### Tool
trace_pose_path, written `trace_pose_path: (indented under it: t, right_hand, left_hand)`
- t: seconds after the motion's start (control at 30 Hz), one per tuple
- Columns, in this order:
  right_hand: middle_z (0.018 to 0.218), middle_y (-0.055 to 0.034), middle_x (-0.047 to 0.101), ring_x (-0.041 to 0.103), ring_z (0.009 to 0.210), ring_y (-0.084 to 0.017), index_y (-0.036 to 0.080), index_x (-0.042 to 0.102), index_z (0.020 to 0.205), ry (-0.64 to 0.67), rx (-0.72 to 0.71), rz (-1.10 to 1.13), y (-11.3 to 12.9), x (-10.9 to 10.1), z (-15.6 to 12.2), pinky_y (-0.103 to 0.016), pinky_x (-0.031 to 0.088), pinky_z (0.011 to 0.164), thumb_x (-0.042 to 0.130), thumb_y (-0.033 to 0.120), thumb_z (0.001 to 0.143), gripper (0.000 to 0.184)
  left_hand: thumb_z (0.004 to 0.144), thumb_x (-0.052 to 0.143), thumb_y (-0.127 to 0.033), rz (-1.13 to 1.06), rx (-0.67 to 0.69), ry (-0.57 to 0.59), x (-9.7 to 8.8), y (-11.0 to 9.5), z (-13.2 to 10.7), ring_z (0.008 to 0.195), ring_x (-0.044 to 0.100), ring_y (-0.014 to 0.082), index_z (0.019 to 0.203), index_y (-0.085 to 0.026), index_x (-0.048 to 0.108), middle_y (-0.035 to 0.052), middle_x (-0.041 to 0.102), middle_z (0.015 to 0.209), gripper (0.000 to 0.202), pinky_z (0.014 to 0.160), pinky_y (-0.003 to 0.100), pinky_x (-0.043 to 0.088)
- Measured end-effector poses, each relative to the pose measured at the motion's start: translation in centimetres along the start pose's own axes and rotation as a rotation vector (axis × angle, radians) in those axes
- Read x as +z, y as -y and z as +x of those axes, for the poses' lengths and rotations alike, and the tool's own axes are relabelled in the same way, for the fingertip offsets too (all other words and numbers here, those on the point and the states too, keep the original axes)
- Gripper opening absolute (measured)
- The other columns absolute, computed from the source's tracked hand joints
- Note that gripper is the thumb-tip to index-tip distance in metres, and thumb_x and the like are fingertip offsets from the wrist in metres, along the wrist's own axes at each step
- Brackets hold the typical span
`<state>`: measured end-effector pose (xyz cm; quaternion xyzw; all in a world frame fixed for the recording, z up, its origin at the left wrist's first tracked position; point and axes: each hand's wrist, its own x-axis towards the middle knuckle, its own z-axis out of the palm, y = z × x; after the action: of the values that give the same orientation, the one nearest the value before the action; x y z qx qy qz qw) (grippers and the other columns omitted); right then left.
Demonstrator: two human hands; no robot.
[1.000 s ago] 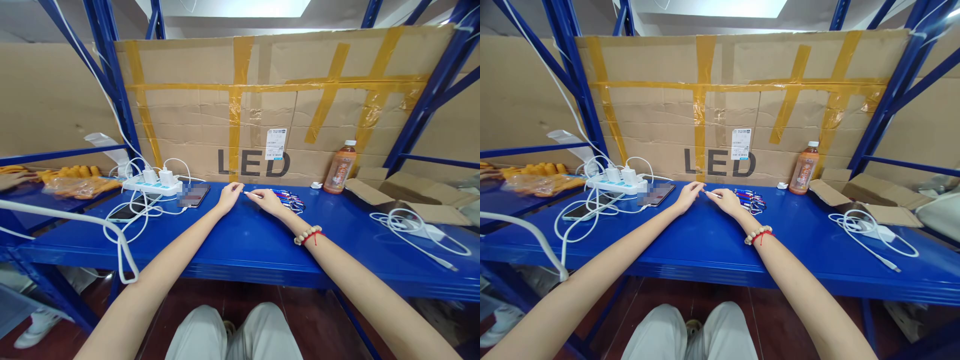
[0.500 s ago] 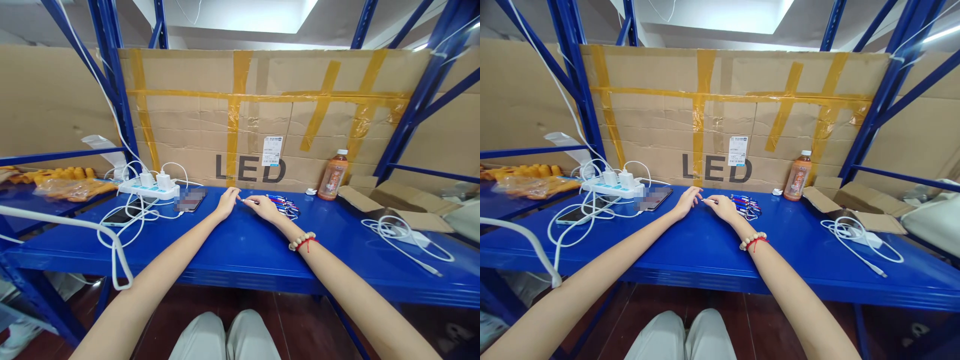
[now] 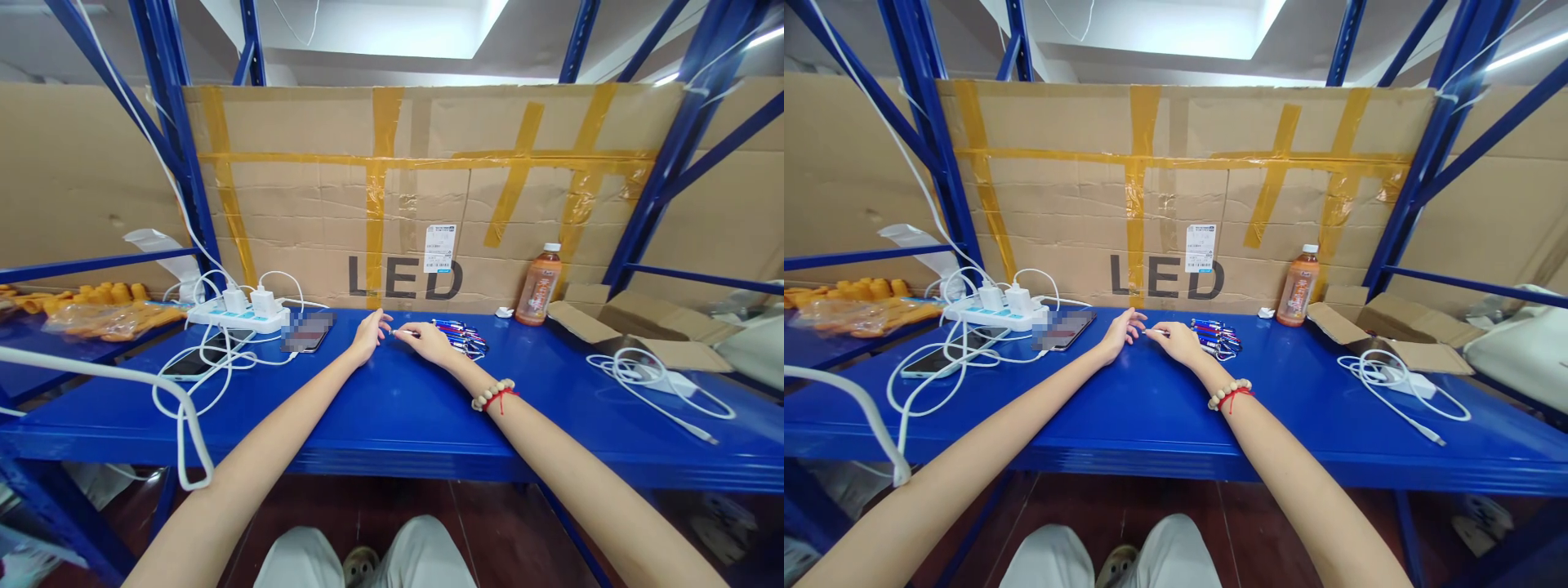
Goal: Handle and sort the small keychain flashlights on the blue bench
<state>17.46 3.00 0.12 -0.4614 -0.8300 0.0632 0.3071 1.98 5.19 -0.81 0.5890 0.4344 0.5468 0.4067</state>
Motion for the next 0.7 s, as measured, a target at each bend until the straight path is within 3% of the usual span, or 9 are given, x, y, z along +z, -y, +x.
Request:
trace_pose_path:
  t: [0.4,0.7]
  right_hand:
    - [0.088,-0.0007,0.068,0.059,0.08,-0.016,0.024,0.065,0.091,-0.042,-0.028,-0.011,0.8,-0.4,-0.4,-0.024,0.04,0.066,0.037,0.044,0.086,0.034]
    - [0.092,0.0007,0.068,0.058,0.087,-0.018,0.027,0.066,0.09,-0.026,-0.038,-0.052,1.1,-0.5,-0.4,-0.026,0.039,0.068,0.039,0.043,0.086,0.031]
  left_hand:
    - [0.077,0.033,-0.045,0.066,0.05,0.024,0.2,-0.3,-0.2,0.048,0.044,0.0076,0.078,-0.014,0.058,0.0025,0.053,0.07,0.04,0.039,0.017,0.03]
    - [0.077,0.032,-0.044,0.004,0.003,-0.019,-0.3,-0.7,-0.4,0.046,0.043,0.0072,0.076,-0.013,0.058,0.0027,0.054,0.065,0.04,0.038,0.017,0.029]
